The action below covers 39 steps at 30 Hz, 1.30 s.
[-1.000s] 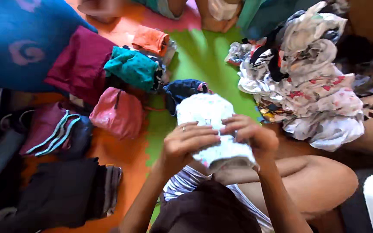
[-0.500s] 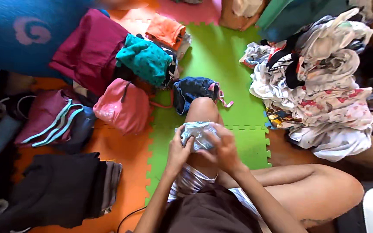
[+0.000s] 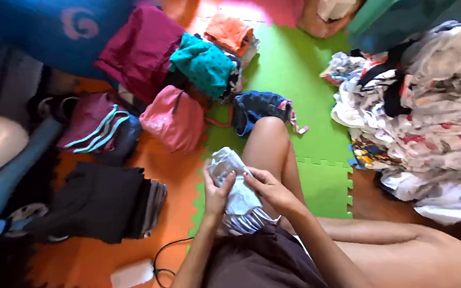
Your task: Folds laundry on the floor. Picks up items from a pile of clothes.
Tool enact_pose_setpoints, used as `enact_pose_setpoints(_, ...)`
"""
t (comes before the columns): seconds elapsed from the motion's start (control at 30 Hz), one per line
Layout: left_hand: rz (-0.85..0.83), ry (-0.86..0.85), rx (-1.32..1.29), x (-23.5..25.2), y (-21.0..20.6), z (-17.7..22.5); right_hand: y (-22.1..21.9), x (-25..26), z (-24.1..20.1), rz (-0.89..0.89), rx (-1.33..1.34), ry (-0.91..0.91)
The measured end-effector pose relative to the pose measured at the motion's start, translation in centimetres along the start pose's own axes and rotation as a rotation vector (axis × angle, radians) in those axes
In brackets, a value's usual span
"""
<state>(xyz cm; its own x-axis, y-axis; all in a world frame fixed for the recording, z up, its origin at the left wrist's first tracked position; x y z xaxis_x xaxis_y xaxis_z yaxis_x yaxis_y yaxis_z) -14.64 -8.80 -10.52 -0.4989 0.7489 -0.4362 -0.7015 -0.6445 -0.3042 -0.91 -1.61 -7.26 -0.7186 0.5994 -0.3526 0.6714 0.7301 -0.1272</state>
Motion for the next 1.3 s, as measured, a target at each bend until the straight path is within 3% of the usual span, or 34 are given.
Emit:
enact_pose_setpoints(0.07, 0.080, 0.374, -0.331, 1.0, 2.5, -2.2, 0.0, 0.4, 1.1, -0.003, -0.036, -0.041)
enact_pose_setpoints(0.1, 0.131, 0.409, -0.393, 1.7, 3.9, -3.2, 0.3, 0.5, 1.3, 0.004, -0.053, -0.041)
enact_pose_setpoints(0.23, 0.569, 0.145, -0.278, 6.0, 12.9, -7.6, 3.9, -1.2, 1.2, 0.150, -0.088, 0.020)
enact_pose_setpoints(0.33, 0.583, -0.101, 0.133, 8.4, 19.1, -9.8, 8.3, -4.1, 2.6, 0.274, -0.052, 0.010)
enact_pose_setpoints(0.43, 0.560, -0.187, 0.440, 8.2, 19.6, -8.7, 13.6, -8.1, 5.0, 0.466, -0.039, -0.090)
enact_pose_setpoints(0.5, 0.642, -0.269, 0.627, 6.9, 18.6, -6.7, 16.9, -11.5, 6.8, 0.624, -0.011, -0.150)
enact_pose_setpoints(0.57, 0.757, -0.438, 0.715, 6.0, 15.2, -3.5, 19.5, -14.7, 8.2, 0.767, 0.021, -0.166)
enact_pose_setpoints(0.6, 0.702, -0.554, 0.663, 6.1, 11.8, -1.8, 20.1, -16.2, 8.8, 0.826, 0.044, -0.165)
enact_pose_setpoints(0.67, 0.352, -0.702, 0.516, 7.1, 2.0, 0.4, 20.5, -18.4, 10.4, 0.917, 0.104, -0.167)
enact_pose_setpoints(0.73, -0.044, -0.660, 0.528, 8.2, -9.7, 0.4, 19.9, -19.3, 12.1, 0.960, 0.156, -0.179)
enact_pose_setpoints(0.83, -0.632, -0.548, 0.831, 7.2, -26.7, -2.7, 17.7, -19.0, 14.1, 0.946, 0.208, -0.207)
enact_pose_setpoints(0.9, -0.976, -0.573, 0.917, 5.9, -36.6, -7.8, 15.9, -18.6, 14.5, 0.941, 0.215, -0.212)
enact_pose_setpoints(1.0, -1.240, -0.718, 1.151, 5.2, -47.1, -16.9, 14.0, -18.9, 14.2, 0.951, 0.169, -0.203)
enact_pose_setpoints(1.07, -1.258, -0.764, 1.326, 6.2, -51.0, -20.6, 13.5, -19.8, 14.0, 0.954, 0.070, -0.172)
enact_pose_setpoints(1.13, -1.220, -0.782, 1.338, 8.2, -52.6, -21.7, 13.2, -21.5, 14.0, 0.994, -0.021, -0.160)
enact_pose_setpoints(1.23, -1.298, -0.955, 1.105, 7.9, -51.9, -19.6, 13.6, -24.7, 15.3, 1.077, -0.026, -0.188)
enact_pose_setpoints(1.3, -1.362, -1.072, 0.945, 4.8, -47.9, -15.9, 14.4, -25.7, 16.7, 1.122, 0.077, -0.225)
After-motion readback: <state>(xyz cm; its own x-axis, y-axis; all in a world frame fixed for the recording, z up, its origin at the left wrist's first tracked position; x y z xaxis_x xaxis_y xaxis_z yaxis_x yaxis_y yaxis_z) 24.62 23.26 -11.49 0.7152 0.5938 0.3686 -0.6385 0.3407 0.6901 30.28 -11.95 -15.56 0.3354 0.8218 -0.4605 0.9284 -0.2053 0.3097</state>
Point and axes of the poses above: each hand's wrist, its own x-axis towards the middle knuckle, its own y-axis out of the back of the hand, z = x × y, the point moved 6 cm from there along x, towards the middle knuckle, and after that the axes turned 14 degrees about -x, right-handed, at the moved point
